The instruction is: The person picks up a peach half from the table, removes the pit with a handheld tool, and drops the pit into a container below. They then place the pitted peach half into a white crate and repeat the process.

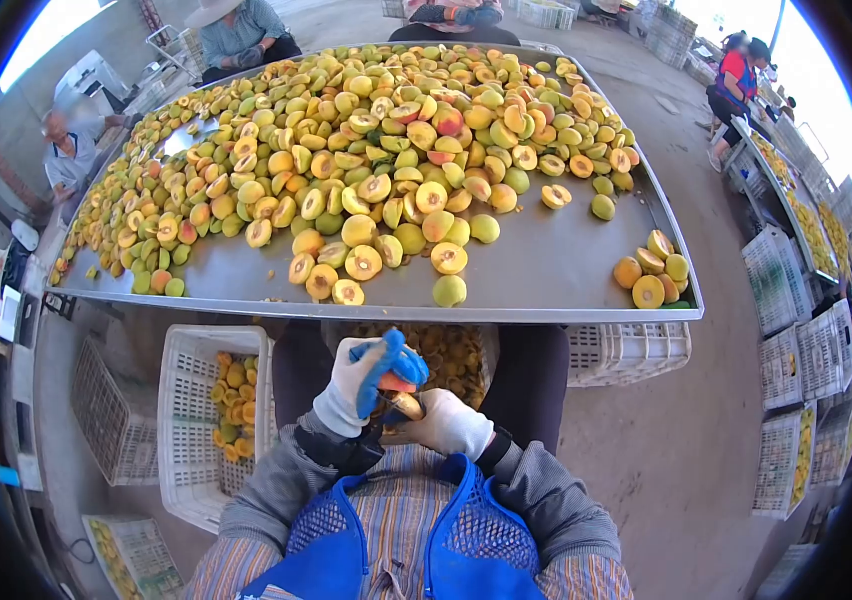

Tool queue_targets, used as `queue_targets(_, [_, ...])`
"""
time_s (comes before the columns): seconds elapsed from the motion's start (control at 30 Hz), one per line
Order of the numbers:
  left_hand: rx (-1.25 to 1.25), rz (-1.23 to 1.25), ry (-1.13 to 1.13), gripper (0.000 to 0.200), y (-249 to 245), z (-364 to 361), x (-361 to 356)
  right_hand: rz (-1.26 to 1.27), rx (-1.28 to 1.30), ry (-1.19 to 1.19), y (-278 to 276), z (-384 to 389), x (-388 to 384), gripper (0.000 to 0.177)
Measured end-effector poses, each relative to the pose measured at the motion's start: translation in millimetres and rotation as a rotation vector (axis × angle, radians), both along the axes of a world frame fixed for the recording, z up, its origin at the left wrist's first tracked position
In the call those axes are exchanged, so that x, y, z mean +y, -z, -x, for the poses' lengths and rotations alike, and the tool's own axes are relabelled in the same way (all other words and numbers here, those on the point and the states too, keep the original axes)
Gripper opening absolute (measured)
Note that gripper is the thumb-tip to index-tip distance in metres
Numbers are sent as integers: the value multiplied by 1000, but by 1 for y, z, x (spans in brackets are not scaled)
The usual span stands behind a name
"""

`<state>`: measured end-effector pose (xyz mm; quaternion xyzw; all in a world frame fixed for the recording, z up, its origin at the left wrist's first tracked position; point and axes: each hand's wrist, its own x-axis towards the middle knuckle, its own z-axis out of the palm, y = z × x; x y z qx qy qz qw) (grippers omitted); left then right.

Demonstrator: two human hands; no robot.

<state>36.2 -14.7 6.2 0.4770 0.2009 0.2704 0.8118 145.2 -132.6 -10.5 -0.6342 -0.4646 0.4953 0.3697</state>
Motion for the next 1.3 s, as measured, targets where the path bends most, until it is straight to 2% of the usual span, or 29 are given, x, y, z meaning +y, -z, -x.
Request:
queue_targets(0.07, [292,-147,12,42,-3,-2,-6,193,-369,-128,-17,-7,5,22])
queue_targets(0.1, [433,-285,46,37,-5,-1,-8,349,-359,-181,-17,-7,8,24])
queue_targets(0.13, [433,-284,43,37,-4,2,-6,349,-360,-184,-9,-6,8,24])
queue_targets(0.2, [-107,57,294,41,5,9,-1,-279,157,-249,29,-3,3,32])
queue_targets(0.23, [-356,114,335,47,14,9,-7,-305,113,-292,42,2,1,37])
queue_targets(0.27, [-357,111,335,47,21,10,-9,-307,111,-293,52,0,1,37])
queue_targets(0.33, [-271,233,-20,51,22,14,-13,-43,309,-316,42,0,4,38])
queue_targets(0.37, [-178,135,-161,49,19,22,-6,267,106,-393,33,-10,6,41])
queue_targets(0.4, [-124,190,-313,50,19,33,3,262,103,-405,31,-16,5,41])
queue_targets(0.43, [-54,164,-415,49,24,53,20,231,-9,-368,31,-22,4,40])
queue_targets(0.47, [133,105,-537,47,25,78,34,199,-118,-330,29,-25,4,39])
queue_targets(0.5, [449,-71,-620,46,16,102,46,181,-366,-286,10,-26,4,38])
queue_targets(0.53, [881,-379,-597,43,28,125,67,170,-574,-259,17,-29,0,39])
queue_targets(0.57, [1369,-1157,-680,39,21,134,72,164,-623,-240,22,-30,-2,41])
queue_targets(0.6, [1376,-1157,-680,39,16,130,75,159,-673,-221,28,-31,-2,42])
queue_targets(0.67, [1248,-1388,-766,36,5,104,89,160,-733,-245,43,-32,-1,44])
queue_targets(0.7, [1254,-1537,-721,39,3,84,94,162,-800,-265,48,-33,0,45])
queue_targets(0.77, [1419,-1380,-396,51,-4,33,103,160,-789,-298,54,-31,2,46])
queue_targets(0.8, [1547,-1190,-98,56,-14,8,113,157,-780,-332,55,-29,2,46])
queue_targets(0.83, [1587,-1059,-42,56,-10,-11,119,209,-781,-369,55,-29,4,48])
queue_targets(0.87, [1611,-1013,38,58,-8,-26,127,211,-785,-367,52,-29,6,48])
queue_targets(0.97, [1606,-920,77,59,10,-39,135,236,-718,-263,35,-30,7,51])
queue_targets(1.03, [1210,-944,-176,51,25,-28,133,217,-629,-220,19,-36,10,55])
queue_targets(1.07, [1208,-948,-178,51,34,-24,135,213,-630,-217,10,-36,11,55])
queue_targets(1.13, [284,-402,-401,40,39,-11,127,92,-587,-22,-7,-31,12,58])
queue_targets(1.17, [73,-82,-314,20,31,1,118,71,-556,2,-15,-30,16,59])
queue_targets(1.2, [-18,-66,-341,30,15,3,99,67,-557,-2,-25,-27,20,59])
queue_targets(1.27, [-171,242,-298,51,2,6,78,-32,-415,24,-42,-18,25,59])
queue_targets(1.3, [-118,311,-298,68,-7,7,66,-54,-435,32,-43,-13,27,59])
